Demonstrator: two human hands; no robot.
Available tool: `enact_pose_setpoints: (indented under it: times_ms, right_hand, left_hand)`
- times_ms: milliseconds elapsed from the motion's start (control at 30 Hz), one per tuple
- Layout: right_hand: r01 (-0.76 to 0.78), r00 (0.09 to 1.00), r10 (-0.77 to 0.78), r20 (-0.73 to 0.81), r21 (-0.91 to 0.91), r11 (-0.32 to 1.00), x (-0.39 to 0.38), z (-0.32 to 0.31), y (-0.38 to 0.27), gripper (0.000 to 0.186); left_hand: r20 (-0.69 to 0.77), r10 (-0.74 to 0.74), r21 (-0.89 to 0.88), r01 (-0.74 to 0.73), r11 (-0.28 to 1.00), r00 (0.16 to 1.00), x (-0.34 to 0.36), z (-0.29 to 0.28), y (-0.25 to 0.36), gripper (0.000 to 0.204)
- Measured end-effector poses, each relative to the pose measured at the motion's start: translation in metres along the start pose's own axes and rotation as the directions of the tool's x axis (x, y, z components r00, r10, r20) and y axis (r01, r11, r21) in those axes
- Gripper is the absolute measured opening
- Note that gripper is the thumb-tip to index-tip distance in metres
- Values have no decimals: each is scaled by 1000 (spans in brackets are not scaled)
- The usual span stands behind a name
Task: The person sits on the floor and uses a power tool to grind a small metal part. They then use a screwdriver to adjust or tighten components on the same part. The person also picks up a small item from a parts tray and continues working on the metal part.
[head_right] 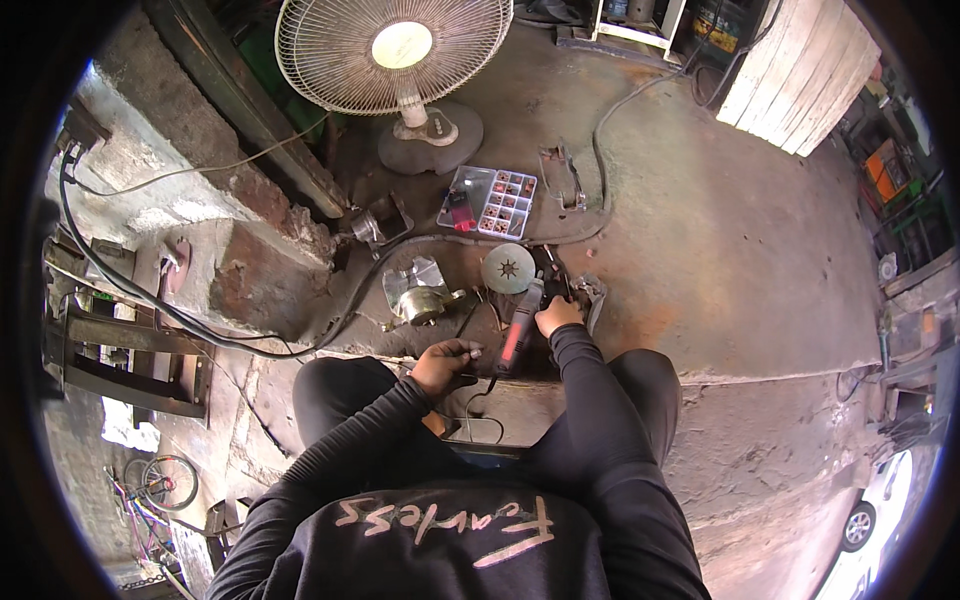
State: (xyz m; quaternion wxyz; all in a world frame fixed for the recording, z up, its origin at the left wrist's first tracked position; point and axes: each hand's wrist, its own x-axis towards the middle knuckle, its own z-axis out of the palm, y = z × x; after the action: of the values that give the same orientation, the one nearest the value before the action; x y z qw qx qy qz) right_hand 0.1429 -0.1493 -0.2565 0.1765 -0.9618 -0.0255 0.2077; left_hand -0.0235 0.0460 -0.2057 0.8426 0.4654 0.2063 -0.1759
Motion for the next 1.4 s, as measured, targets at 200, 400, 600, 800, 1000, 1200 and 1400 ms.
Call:
enact_pose_setpoints:
  times_ms: [200,400,600,800,1000,1200,1400]
  right_hand:
    - [-27,999,29,34,-45,999,9,6,10,48]
    - [193,932,-181,-315,8,981,0,1,9,25]
    - [535,814,-279,-510,472,700,-41,-49,-16,9]
    - [430,858,-466,-216,799,421,-110,-86,-24,7]
    - [475,840,-471,-269,784,399,-140,-91,-27,6]
    - [517,810,-526,-261,742,427,-147,-88,-29,8]
    - [501,821,-520,-234,732,462,-150,-82,-32,10]
  left_hand:
    - [-4,-26,-229,25,973,1000,-3,6,15,15]
    - [74,133,-204,-116,972,988,-2,7,20,14]
    - [88,151,-245,-126,961,985,-9,11,24,14]
    - [77,121,-193,-104,976,990,-10,20,20,15]
    - [102,148,-206,-125,971,984,-16,22,11,15]
    - [115,162,-174,-141,975,980,-24,15,10,16]
    - [125,159,-156,-139,978,979,-29,16,9,15]
